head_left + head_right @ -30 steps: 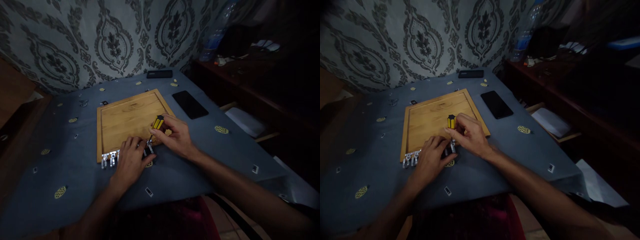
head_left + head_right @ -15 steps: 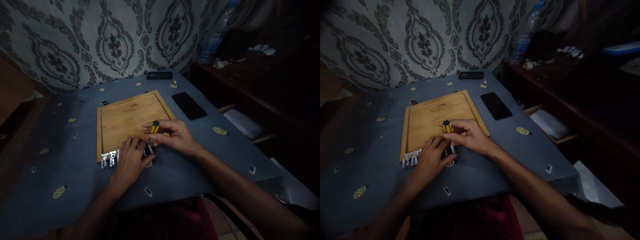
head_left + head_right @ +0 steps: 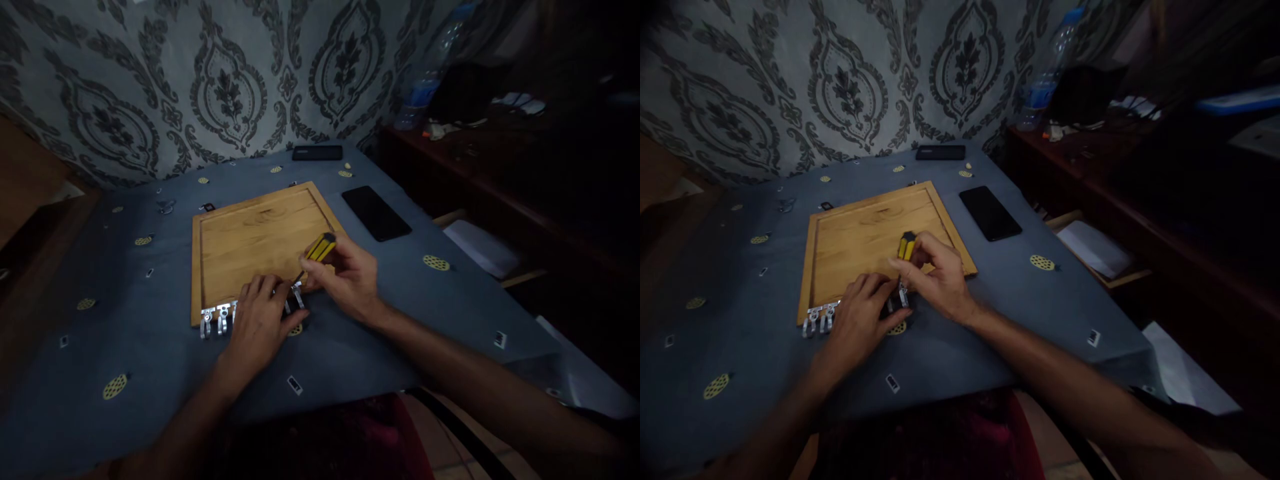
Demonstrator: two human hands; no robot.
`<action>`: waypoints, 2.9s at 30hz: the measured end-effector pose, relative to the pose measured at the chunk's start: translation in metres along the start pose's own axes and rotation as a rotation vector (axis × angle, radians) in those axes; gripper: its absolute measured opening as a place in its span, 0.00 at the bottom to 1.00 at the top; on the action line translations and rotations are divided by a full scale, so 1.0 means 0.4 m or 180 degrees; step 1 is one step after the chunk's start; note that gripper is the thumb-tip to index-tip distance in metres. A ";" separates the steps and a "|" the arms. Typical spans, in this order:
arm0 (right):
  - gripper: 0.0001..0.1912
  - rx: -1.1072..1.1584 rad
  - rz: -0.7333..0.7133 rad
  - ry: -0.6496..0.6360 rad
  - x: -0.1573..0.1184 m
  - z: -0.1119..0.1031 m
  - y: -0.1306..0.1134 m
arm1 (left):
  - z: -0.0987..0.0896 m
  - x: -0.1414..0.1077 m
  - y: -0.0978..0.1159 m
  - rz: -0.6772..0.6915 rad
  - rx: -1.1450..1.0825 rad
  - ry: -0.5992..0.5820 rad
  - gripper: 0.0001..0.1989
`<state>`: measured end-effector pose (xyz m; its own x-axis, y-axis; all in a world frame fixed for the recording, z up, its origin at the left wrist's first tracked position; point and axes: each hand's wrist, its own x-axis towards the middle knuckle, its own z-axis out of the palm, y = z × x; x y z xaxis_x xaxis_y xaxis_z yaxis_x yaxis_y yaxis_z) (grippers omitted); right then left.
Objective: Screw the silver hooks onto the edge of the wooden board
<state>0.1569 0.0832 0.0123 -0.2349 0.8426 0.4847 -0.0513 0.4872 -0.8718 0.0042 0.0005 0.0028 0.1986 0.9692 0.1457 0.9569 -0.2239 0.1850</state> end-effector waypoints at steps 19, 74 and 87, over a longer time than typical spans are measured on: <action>0.14 -0.0701 -0.0274 -0.0196 0.003 -0.009 -0.007 | -0.001 0.003 -0.001 0.0010 0.0027 0.0047 0.21; 0.17 -0.0995 -0.0851 -0.0348 0.030 -0.026 0.005 | -0.020 -0.001 -0.014 -0.0162 -0.0719 0.0049 0.24; 0.14 -0.0971 -0.0825 -0.0379 0.030 -0.026 0.012 | -0.017 -0.004 0.002 -0.0104 -0.0852 0.0173 0.31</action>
<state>0.1639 0.0978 0.0147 -0.3635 0.6593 0.6582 0.1622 0.7405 -0.6522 0.0035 -0.0018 0.0093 0.1500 0.9710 0.1861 0.8711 -0.2189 0.4396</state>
